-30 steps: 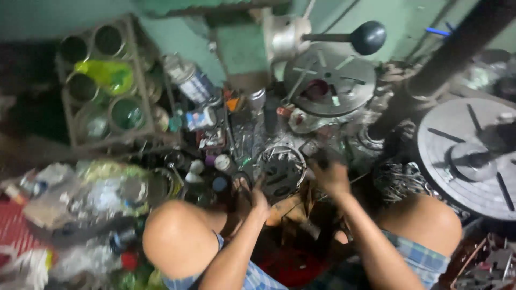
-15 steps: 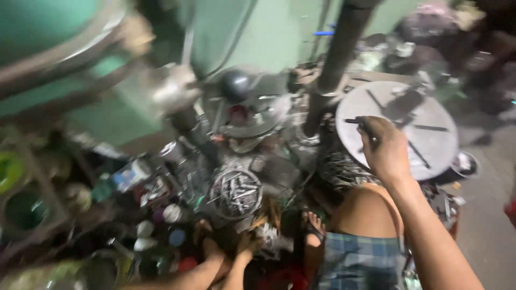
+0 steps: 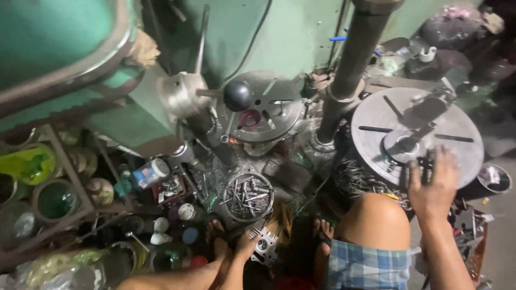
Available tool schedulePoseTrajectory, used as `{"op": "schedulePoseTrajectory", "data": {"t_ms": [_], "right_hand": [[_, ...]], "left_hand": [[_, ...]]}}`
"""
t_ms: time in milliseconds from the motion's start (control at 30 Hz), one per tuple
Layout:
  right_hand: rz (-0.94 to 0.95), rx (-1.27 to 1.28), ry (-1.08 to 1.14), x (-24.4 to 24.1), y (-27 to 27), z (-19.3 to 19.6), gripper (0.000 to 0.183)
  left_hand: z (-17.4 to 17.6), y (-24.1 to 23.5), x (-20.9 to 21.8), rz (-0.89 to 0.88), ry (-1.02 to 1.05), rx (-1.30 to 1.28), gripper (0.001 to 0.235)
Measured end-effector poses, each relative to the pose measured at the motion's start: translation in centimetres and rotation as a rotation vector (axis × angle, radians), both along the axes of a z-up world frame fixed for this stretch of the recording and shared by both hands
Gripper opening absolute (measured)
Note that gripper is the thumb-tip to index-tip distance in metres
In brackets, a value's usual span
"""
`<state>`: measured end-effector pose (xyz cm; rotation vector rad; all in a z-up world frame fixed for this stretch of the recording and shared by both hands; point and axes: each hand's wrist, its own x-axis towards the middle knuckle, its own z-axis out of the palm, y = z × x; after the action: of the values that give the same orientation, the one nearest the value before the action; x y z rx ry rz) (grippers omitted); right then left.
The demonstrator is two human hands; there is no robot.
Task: Cleaning and inspecting a motorcycle engine cylinder head before using a drill press to machine it.
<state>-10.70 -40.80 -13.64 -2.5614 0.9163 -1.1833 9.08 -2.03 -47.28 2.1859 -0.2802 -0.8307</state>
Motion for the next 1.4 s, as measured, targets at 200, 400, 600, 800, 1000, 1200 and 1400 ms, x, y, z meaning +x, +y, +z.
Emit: {"op": "schedulePoseTrajectory", "data": {"t_ms": [200, 400, 600, 800, 1000, 1200, 1400], "right_hand": [[0.305, 0.210, -0.262, 8.5, 3.9, 6.4, 0.019], [0.507, 0.303, 0.063, 24.3, 3.3, 3.2, 0.034], [0.289, 0.230, 0.414, 29.8, 0.7, -5.2, 0.032], [0.595, 0.237, 0.573, 21.8, 13.9, 7.9, 0.030], [0.965, 0.292, 0.844, 19.8, 21.9, -0.1, 0.023], [0.880, 0.489, 0.589, 20.4, 23.6, -2.2, 0.033], [0.561, 1.214, 0.215, 19.1, 20.9, -0.3, 0.022]], "left_hand": [[0.0, -0.6, 0.1, -0.028, -0.002, 0.140, 0.051], [4.6, -2.1, 0.5, -0.004, -0.163, 0.327, 0.048], [29.1, -5.2, 0.8, 0.195, -0.054, 0.317, 0.029], [29.1, -4.2, 2.4, 0.263, -0.910, -0.199, 0.021], [35.6, -2.2, 4.6, -0.384, -1.317, 0.147, 0.052], [33.0, -1.3, 7.9, -0.437, -0.804, 0.625, 0.033], [12.3, 0.0, 9.4, -0.296, -0.468, 0.614, 0.017]]}}
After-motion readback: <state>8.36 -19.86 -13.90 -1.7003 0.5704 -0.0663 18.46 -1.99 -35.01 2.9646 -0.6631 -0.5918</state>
